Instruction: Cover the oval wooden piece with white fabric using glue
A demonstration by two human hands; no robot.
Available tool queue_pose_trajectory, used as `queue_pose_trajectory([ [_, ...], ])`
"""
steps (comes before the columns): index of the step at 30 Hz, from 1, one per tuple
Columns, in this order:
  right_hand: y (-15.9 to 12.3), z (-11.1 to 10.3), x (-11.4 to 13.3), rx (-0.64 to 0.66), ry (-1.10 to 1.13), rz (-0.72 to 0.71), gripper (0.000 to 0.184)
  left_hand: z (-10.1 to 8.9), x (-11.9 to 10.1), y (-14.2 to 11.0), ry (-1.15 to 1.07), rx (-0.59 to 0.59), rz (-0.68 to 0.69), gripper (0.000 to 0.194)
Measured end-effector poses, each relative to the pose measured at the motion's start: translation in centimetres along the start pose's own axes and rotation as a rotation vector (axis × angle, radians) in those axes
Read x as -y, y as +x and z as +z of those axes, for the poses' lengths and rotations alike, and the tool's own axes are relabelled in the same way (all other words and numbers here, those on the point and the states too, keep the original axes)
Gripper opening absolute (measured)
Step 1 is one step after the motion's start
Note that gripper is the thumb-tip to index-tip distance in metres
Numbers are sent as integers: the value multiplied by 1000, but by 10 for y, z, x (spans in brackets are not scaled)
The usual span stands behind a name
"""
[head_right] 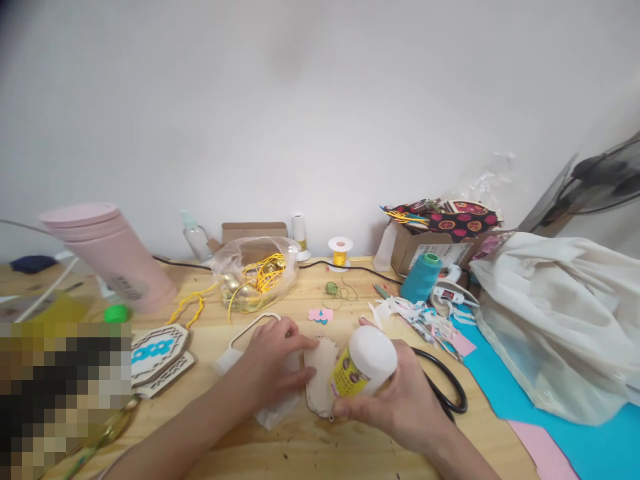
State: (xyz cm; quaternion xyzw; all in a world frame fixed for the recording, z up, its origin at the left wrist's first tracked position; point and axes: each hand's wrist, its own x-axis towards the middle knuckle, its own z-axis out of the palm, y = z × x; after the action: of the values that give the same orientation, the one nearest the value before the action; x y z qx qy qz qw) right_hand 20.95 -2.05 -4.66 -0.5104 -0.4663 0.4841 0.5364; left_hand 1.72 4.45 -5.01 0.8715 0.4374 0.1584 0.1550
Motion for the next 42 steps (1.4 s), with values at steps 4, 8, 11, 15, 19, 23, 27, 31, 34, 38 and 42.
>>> queue_pose_trajectory([
  [4, 5, -6, 6, 180, -27, -13, 52, 1, 1, -1, -2, -14, -3, 27],
  [8, 6, -11, 12, 179, -103, -75, 27, 2, 2, -1, -13, -17, 7, 27],
  [11, 6, -6, 11, 207, -82, -55, 31, 4, 2, -1, -10, -26, -1, 27],
  [15, 6, 4, 5, 276, -4, -46, 35, 5, 2, -2, -4, -38, -6, 27],
  [19, 6, 3, -4, 155, 54, -65, 59, 5, 2, -2, -5, -43, -11, 26],
  [23, 8, 4, -5, 135, 4, -39, 76, 5, 2, -1, -4, -40, -6, 27],
  [27, 10, 11, 1, 213, 28, -27, 66, 5, 1, -1, 8, -44, -11, 25],
  [31, 8, 12, 1, 190, 80, -25, 68, 4, 1, 0, 9, -35, -9, 26],
  [34, 9, 11, 1, 198, 29, -31, 65, 3, 1, 0, 13, -36, -7, 25],
  [38, 11, 13, 6, 258, -19, -53, 48, 3, 1, -1, 14, -33, -7, 25],
  [42, 11, 14, 11, 274, -8, -75, 44, 4, 1, 0, 8, -24, -7, 25],
])
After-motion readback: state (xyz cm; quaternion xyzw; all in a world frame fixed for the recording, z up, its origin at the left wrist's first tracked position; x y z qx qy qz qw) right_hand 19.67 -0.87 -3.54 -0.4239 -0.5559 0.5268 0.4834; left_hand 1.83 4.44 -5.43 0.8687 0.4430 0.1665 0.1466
